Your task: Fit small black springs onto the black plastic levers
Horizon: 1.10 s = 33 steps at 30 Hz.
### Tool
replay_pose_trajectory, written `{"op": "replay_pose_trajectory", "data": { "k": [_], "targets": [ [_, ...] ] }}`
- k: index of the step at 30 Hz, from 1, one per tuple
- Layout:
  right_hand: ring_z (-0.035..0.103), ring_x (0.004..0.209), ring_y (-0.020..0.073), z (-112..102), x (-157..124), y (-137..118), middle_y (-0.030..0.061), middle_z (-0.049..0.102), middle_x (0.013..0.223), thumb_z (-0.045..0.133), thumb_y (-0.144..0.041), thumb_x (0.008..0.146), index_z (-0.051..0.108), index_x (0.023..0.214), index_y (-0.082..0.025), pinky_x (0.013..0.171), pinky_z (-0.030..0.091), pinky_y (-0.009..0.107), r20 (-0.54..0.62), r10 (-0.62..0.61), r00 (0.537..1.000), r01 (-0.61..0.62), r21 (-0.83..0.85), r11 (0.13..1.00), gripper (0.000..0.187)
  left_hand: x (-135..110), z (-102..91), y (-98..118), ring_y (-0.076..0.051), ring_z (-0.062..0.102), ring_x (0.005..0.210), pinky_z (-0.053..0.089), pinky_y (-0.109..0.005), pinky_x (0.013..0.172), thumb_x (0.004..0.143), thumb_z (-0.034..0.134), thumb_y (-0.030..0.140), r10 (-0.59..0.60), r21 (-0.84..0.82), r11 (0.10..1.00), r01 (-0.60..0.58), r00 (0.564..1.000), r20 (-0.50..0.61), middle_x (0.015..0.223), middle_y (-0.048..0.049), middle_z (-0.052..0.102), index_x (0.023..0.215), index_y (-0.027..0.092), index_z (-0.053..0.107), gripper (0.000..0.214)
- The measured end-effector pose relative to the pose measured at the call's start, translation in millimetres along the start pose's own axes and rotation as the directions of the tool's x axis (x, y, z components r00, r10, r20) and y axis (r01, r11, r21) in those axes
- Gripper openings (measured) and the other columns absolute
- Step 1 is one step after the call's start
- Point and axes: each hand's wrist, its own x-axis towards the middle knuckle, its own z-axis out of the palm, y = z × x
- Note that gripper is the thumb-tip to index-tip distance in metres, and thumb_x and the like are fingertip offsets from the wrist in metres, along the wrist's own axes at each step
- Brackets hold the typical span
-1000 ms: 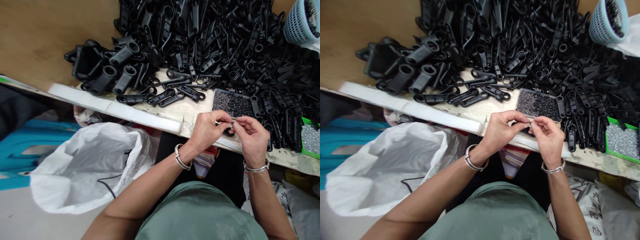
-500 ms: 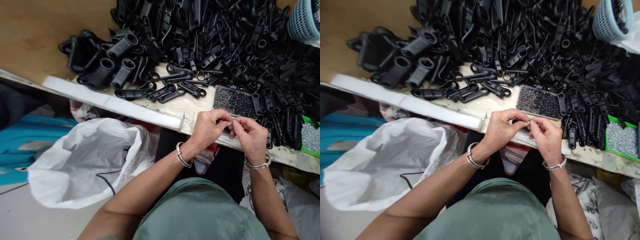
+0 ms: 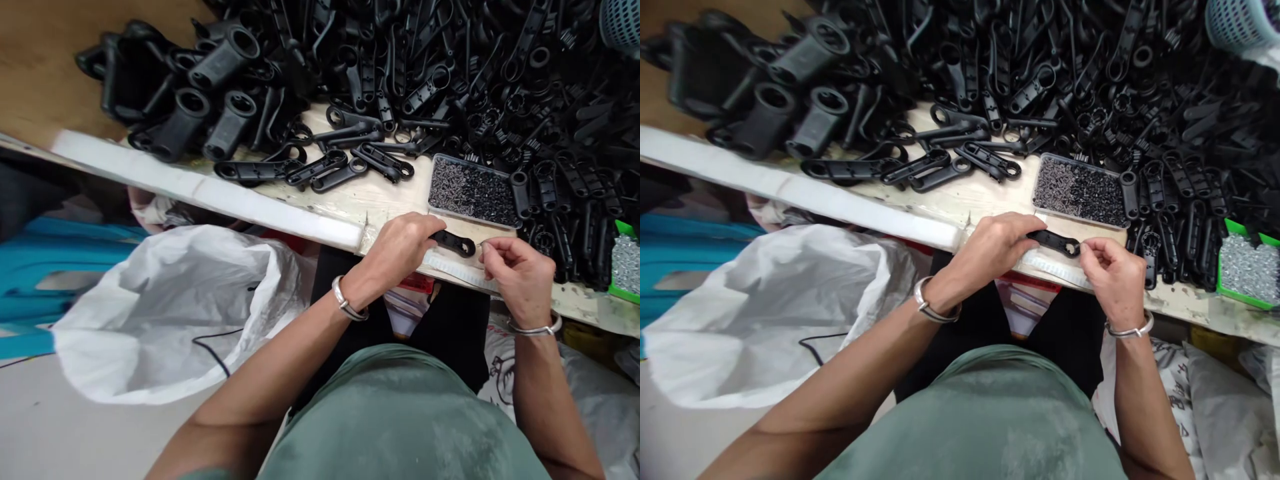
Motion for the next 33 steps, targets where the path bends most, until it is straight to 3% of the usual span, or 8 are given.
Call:
{"op": "replay_pose_trajectory", "data": {
  "k": [6, 13, 21, 29, 33],
  "targets": [
    [0.061, 0.053, 0.0135, 0.8, -9.0, 9.2, 0.0004, 0.068, 0.064, 0.063, -0.028, 0.085, 0.072, 0.079, -0.018, 0.057, 0.05, 0.024, -0.051, -0.166, 0.985, 0.15, -0.227, 0.962, 0.015, -15.2, 8.4, 9.1, -0.02, 0.067, 0.082, 0.053, -0.029, 0.072, 0.081, 0.069, 0.009, 0.049, -0.001, 0.999, -0.049, 0.994, -0.093, 0.087, -0.0036, 0.073, 0.09, 0.016, 0.069, 0.011],
    [0.064, 0.057, 0.0157, 6.3, -9.6, 9.5, 0.002, 0.071, 0.069, 0.06, -0.027, 0.087, 0.071, 0.08, -0.019, 0.06, 0.051, 0.025, -0.004, -0.249, 0.968, 0.234, -0.326, 0.916, 0.016, -19.4, 16.3, 9.8, -0.018, 0.065, 0.091, 0.053, -0.029, 0.082, 0.08, 0.073, 0.01, 0.049, -0.158, 0.984, -0.083, 0.977, -0.208, 0.097, -0.004, 0.072, 0.098, 0.016, 0.067, 0.02],
    [0.066, 0.059, 0.0162, 13.3, -9.6, 2.8, 0.0031, 0.072, 0.071, 0.057, -0.025, 0.091, 0.07, 0.082, -0.02, 0.06, 0.049, 0.025, 0.037, -0.328, 0.944, 0.313, -0.416, 0.854, 0.017, -20.9, 25.7, 10.9, -0.016, 0.066, 0.088, 0.054, -0.028, 0.081, 0.086, 0.065, 0.011, -0.006, -0.227, 0.973, -0.045, 0.976, -0.219, 0.093, -0.0021, 0.074, 0.098, 0.019, 0.068, 0.015],
    [0.066, 0.068, 0.0178, 18.0, -11.5, 1.7, 0.0064, 0.071, 0.075, 0.048, -0.021, 0.097, 0.067, 0.088, -0.016, 0.064, 0.045, 0.027, 0.15, -0.453, 0.879, 0.453, -0.56, 0.694, 0.022, -22.2, 28.7, 9.6, -0.016, 0.067, 0.088, 0.054, -0.027, 0.081, 0.086, 0.066, 0.011, 0.007, -0.237, 0.969, -0.071, 0.966, -0.258, 0.094, -0.0029, 0.074, 0.098, 0.017, 0.068, 0.014],
    [0.063, 0.063, 0.0193, 21.9, -14.6, -11.3, 0.0077, 0.067, 0.07, 0.044, -0.02, 0.097, 0.065, 0.082, -0.016, 0.059, 0.039, 0.03, 0.214, -0.392, 0.894, 0.433, -0.636, 0.639, 0.025, -22.6, 28.7, 9.9, -0.015, 0.066, 0.087, 0.054, -0.027, 0.08, 0.087, 0.065, 0.012, -0.012, -0.242, 0.969, -0.048, 0.97, -0.241, 0.092, -0.0014, 0.073, 0.097, 0.018, 0.068, 0.013]
  ]
}}
